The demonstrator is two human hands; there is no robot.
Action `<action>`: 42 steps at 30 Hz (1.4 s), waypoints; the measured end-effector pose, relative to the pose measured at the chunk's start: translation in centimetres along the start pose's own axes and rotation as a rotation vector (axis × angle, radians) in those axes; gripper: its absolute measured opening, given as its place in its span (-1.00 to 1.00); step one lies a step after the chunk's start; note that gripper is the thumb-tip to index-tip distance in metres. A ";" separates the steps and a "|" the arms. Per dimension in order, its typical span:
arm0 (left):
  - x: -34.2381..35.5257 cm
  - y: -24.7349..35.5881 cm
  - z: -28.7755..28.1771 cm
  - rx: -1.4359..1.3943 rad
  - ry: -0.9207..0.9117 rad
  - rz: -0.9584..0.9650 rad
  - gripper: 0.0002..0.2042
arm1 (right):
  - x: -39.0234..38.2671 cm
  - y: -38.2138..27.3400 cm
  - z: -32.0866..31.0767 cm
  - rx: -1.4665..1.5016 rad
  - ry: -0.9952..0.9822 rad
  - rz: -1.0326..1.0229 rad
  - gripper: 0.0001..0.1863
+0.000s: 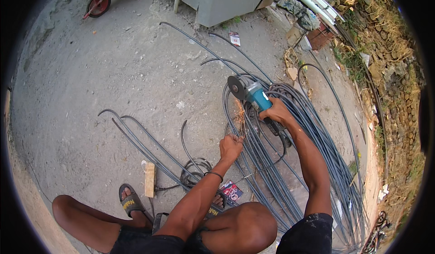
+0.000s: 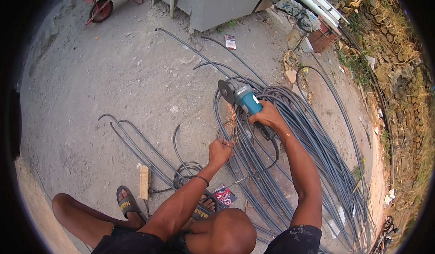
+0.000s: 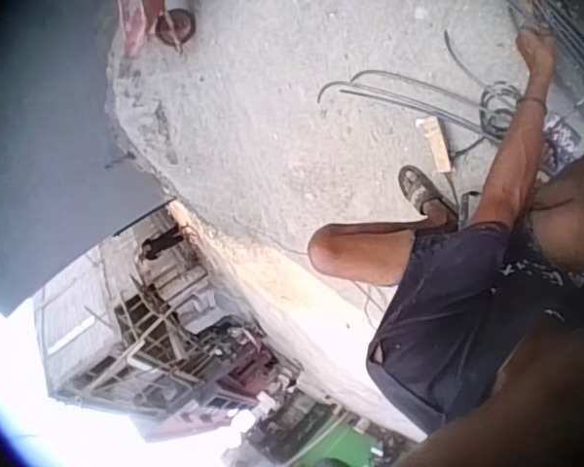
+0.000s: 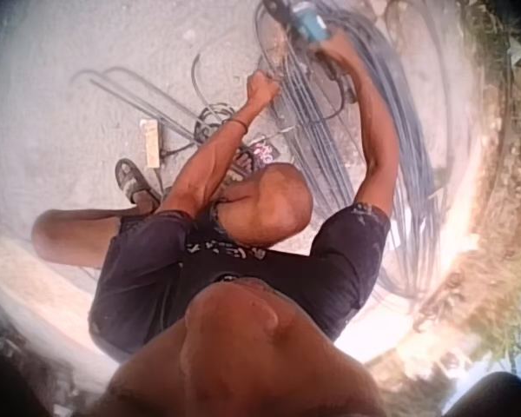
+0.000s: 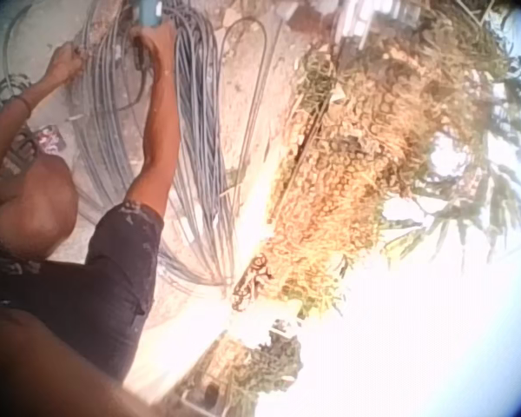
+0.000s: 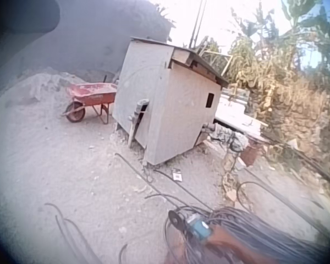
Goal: The person cuts metal rods using an angle grinder while holding each rod in place by hand.
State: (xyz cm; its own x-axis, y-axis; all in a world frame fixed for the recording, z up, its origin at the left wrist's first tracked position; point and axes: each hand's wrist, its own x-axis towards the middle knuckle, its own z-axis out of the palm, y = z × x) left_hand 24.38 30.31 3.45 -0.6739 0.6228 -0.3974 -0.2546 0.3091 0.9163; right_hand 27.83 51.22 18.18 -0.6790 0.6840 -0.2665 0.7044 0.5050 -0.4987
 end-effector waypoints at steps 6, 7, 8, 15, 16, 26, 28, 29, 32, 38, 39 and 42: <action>0.1 0.1 0.1 0.046 0.003 0.004 -0.71 | -0.3 -0.4 -0.3 -0.014 0.002 0.011 -0.44; 0.1 0.2 0.0 0.054 0.008 -0.005 -0.71 | -0.3 -0.6 -0.2 -0.013 -0.001 0.007 -0.43; 0.1 0.2 -0.1 0.062 0.013 -0.015 -0.71 | -0.4 -0.9 -0.2 -0.012 -0.002 0.006 -0.43; 0.0 0.3 -0.3 0.003 -0.007 -0.035 -0.72 | -0.5 -1.1 -0.1 -0.033 -0.005 0.012 -0.38; -0.1 0.3 -0.2 0.027 -0.003 -0.029 -0.72 | -0.6 -1.0 -0.1 -0.029 0.009 0.018 -0.38; 0.0 -0.2 0.2 0.012 -0.008 -0.009 -0.68 | -0.3 -0.6 0.0 -0.012 -0.002 0.021 -0.39; 0.0 0.1 0.1 0.028 -0.001 -0.007 -0.69 | -0.2 -0.5 0.0 -0.014 -0.008 0.012 -0.40; 0.0 0.1 0.0 0.044 0.008 -0.004 -0.69 | -0.2 -0.5 0.0 -0.013 -0.008 0.011 -0.40; -0.1 0.4 -0.1 0.018 -0.019 -0.037 -0.70 | -0.1 -0.4 0.1 -0.008 -0.002 0.016 -0.41; -0.3 0.8 -0.2 0.034 -0.007 -0.033 -0.70 | 0.0 -0.3 0.1 -0.020 0.008 0.003 -0.42; -0.4 0.9 -0.2 0.033 -0.009 -0.033 -0.70 | 0.0 -0.4 -0.1 -0.037 -0.024 0.034 -0.32; -0.3 0.7 -0.3 0.059 0.002 -0.003 -0.70 | 0.0 -0.7 -0.2 -0.050 -0.057 0.061 -0.23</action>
State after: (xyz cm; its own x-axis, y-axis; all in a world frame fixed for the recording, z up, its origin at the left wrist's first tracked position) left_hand 24.20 30.14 4.27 -0.6743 0.6208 -0.4000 -0.2156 0.3526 0.9106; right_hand 27.34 50.95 18.71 -0.6439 0.6840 -0.3428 0.7535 0.4895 -0.4388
